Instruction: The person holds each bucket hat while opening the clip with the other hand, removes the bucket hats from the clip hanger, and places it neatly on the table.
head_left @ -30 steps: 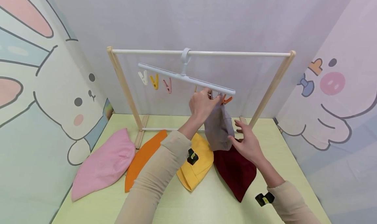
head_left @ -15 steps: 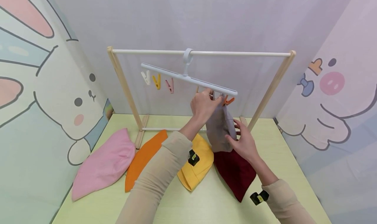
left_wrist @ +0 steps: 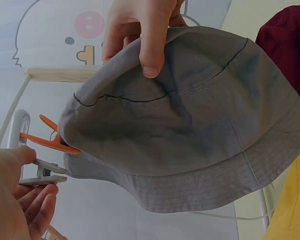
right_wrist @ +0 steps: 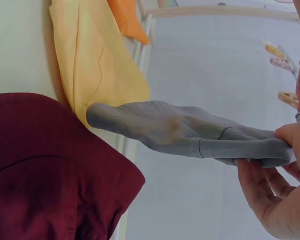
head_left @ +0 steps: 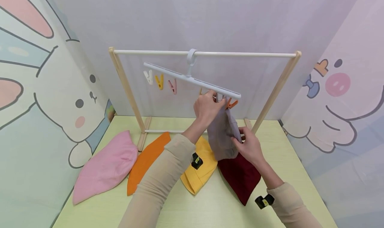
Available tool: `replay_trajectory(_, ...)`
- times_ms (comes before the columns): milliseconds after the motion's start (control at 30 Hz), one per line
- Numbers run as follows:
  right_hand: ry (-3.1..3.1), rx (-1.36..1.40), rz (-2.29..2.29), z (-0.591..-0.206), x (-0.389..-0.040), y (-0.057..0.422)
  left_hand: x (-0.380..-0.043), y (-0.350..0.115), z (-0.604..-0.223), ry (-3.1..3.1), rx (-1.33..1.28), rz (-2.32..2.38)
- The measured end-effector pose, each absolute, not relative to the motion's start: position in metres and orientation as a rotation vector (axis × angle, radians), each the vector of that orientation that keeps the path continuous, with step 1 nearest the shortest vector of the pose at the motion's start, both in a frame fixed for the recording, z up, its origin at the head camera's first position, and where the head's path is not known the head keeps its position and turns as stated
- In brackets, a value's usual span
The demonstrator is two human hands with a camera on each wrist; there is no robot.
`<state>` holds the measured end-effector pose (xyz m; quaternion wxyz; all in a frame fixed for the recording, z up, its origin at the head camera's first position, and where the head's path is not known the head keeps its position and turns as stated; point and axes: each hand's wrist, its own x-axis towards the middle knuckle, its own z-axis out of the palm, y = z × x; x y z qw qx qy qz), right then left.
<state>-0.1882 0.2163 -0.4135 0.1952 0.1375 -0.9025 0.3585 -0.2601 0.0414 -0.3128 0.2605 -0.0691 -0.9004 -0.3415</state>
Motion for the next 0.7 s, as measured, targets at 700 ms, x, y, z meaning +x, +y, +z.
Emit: replay_trajectory(700,-2.559,0.419,0.949,-0.405,-0.179,0.215,-0.262,0.036,-0.323,-2.452,-0.172,-0.980)
